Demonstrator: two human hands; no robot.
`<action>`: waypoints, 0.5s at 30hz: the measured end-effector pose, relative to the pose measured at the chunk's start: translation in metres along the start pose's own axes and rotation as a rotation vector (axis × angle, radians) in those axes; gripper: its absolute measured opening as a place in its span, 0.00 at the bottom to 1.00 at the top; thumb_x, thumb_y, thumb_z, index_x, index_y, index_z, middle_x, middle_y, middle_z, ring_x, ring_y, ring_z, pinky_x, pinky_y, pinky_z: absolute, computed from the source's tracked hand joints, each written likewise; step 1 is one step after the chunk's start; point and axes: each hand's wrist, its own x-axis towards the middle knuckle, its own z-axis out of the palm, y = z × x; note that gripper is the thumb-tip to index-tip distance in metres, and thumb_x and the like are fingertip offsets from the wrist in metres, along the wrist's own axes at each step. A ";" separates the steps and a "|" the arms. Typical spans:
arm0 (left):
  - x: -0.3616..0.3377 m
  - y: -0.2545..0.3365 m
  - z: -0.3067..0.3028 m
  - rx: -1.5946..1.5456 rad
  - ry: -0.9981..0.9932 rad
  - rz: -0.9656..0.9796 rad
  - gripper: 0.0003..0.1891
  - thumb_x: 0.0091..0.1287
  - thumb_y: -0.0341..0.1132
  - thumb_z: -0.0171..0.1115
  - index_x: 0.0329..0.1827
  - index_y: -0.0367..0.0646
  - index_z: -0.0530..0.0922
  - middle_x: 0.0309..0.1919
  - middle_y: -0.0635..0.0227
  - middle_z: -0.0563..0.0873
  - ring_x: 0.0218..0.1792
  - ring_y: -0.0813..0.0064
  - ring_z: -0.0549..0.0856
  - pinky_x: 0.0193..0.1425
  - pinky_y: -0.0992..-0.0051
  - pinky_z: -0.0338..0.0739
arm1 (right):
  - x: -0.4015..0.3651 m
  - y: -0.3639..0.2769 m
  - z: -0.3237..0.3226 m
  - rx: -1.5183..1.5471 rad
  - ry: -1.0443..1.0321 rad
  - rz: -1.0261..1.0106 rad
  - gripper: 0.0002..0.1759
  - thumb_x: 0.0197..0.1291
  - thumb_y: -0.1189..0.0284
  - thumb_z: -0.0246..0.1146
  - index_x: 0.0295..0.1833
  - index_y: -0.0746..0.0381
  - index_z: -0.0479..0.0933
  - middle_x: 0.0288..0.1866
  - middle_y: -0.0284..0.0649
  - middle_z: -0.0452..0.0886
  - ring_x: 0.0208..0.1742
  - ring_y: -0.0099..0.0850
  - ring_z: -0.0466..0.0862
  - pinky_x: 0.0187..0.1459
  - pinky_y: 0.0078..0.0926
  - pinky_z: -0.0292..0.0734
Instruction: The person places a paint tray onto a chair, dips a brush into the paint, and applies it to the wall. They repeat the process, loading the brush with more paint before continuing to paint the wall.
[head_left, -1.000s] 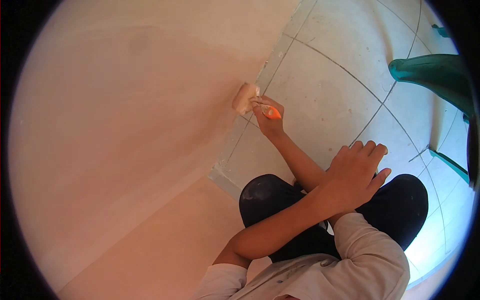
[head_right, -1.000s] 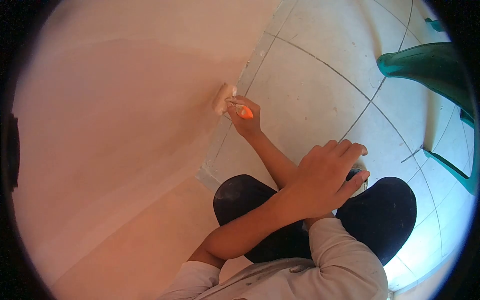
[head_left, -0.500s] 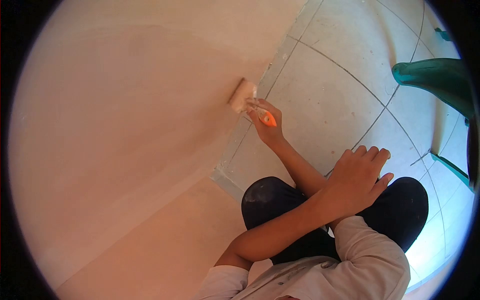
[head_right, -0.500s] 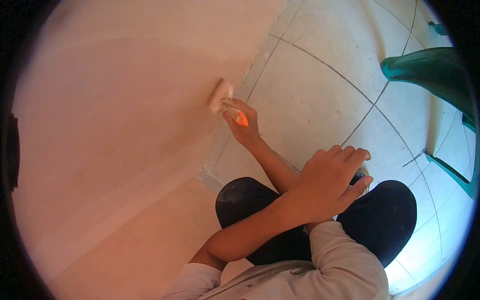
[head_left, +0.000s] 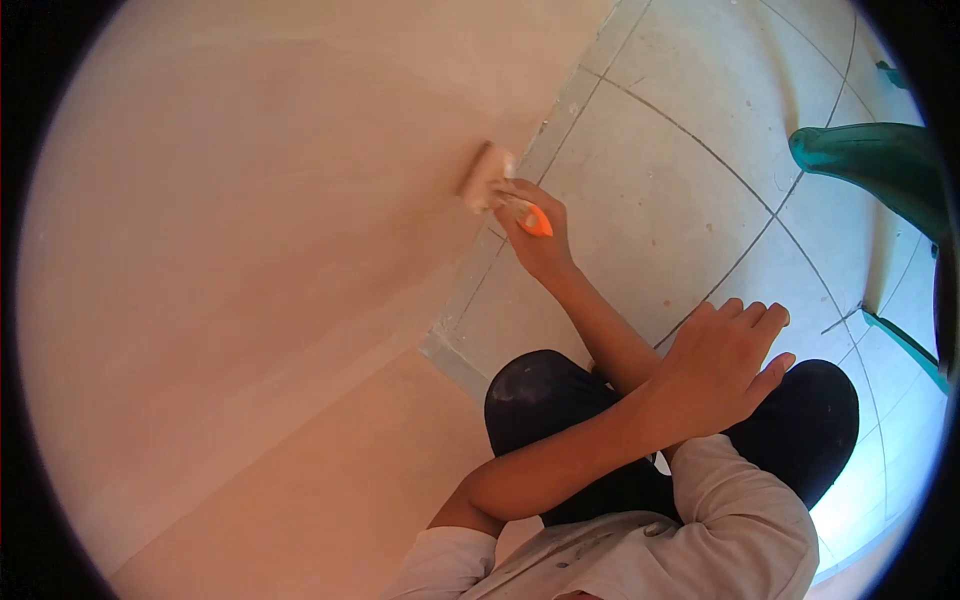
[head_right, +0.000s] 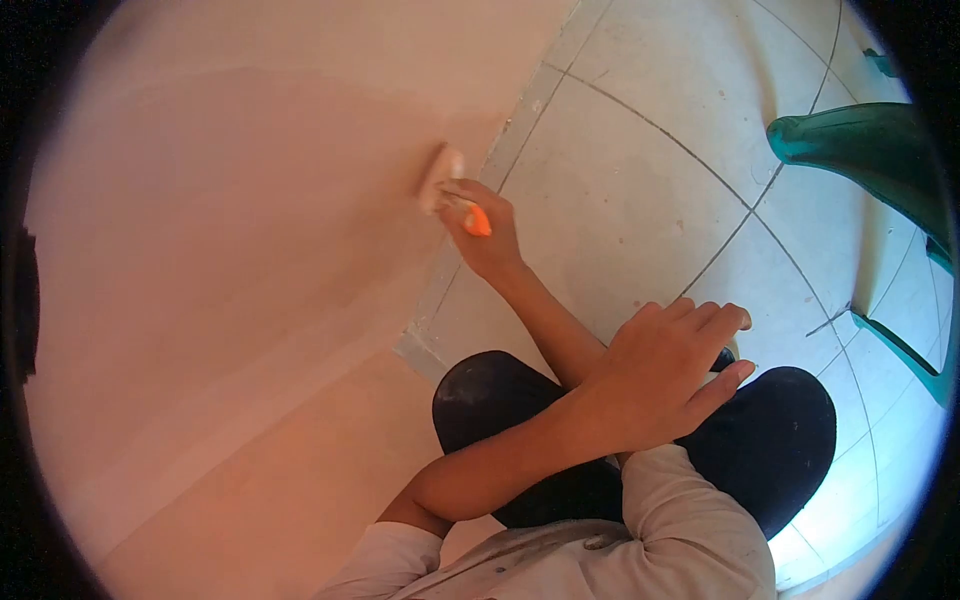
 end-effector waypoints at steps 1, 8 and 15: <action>0.001 0.000 0.000 0.003 -0.014 -0.004 0.19 0.75 0.44 0.60 0.58 0.37 0.76 0.47 0.54 0.87 0.43 0.57 0.85 0.44 0.57 0.76 | 0.008 -0.020 0.004 0.100 -0.102 0.009 0.11 0.67 0.78 0.63 0.52 0.70 0.84 0.42 0.41 0.86 0.40 0.24 0.84 0.41 0.22 0.79; -0.001 0.000 -0.006 -0.021 -0.023 0.001 0.18 0.76 0.44 0.58 0.58 0.38 0.76 0.49 0.55 0.87 0.44 0.57 0.85 0.45 0.57 0.76 | 0.017 -0.072 0.000 0.139 -0.229 -0.246 0.12 0.65 0.77 0.62 0.52 0.67 0.84 0.41 0.39 0.84 0.37 0.27 0.81 0.41 0.22 0.76; 0.000 0.000 -0.004 -0.030 0.006 0.001 0.18 0.75 0.43 0.59 0.57 0.38 0.76 0.48 0.56 0.87 0.44 0.58 0.85 0.47 0.57 0.76 | -0.004 0.040 -0.022 -0.038 -0.064 -0.107 0.10 0.64 0.79 0.65 0.50 0.67 0.84 0.42 0.43 0.85 0.41 0.33 0.85 0.43 0.27 0.78</action>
